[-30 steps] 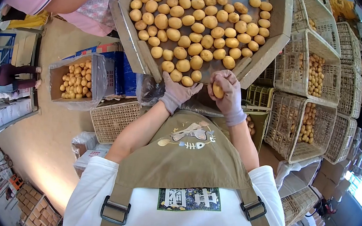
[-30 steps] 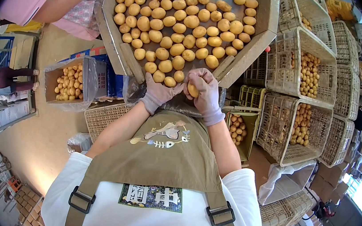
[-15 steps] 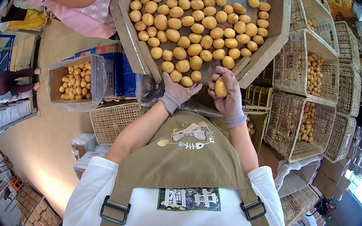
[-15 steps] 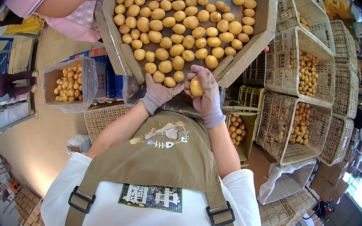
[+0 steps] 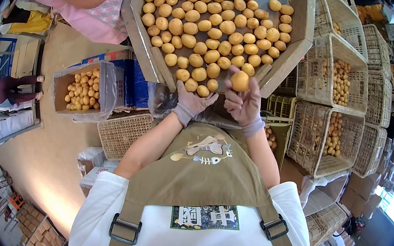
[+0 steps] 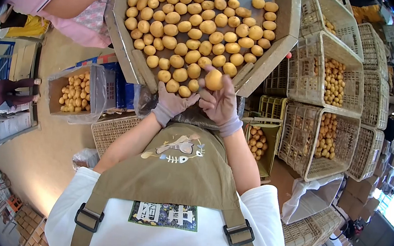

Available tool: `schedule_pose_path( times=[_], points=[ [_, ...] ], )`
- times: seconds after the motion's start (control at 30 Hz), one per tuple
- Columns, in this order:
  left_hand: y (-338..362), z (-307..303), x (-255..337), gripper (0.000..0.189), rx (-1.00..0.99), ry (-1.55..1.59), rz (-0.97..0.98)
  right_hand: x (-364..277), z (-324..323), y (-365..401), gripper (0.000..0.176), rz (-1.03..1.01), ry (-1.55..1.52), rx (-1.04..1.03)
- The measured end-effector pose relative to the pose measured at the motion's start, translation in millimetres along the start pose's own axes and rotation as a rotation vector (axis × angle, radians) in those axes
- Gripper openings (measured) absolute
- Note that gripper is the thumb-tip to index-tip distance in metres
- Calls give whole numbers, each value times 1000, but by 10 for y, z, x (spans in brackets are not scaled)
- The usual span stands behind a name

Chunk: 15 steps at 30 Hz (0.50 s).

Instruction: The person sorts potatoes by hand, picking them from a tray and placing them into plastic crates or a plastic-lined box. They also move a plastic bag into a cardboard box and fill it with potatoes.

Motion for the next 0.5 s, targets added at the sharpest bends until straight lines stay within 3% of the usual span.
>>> schedule_pose_path(
  times=[0.07, 0.1, 0.2, 0.4, 0.5],
  points=[
    [1, -10, 2, 88, -6, -2, 0, 50, 91, -44, 65, 60, -33, -38],
    [9, -12, 2, 90, -9, -3, 0, 59, 5, -51, 75, 62, -14, 86],
    [-1, -32, 17, 93, -3, -9, 0, 46, 92, -51, 72, 43, -36, -73],
    [-24, -65, 39, 92, -15, -26, -2, -23, -66, 36, 61, 2, 92, 486],
    [14, -93, 70, 85, 43, -69, 29, -70, -218, 38, 56, -49, 244, 505]
  ],
)
Point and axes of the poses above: each hand's wrist, its own y-axis away from the middle knuckle, its own z-axis out of the palm, x = y × z, the point moved 10 cm from there along -y, towards the middle knuckle, and after that the axes turned 14 degrees about y, right-handed, at the moved point
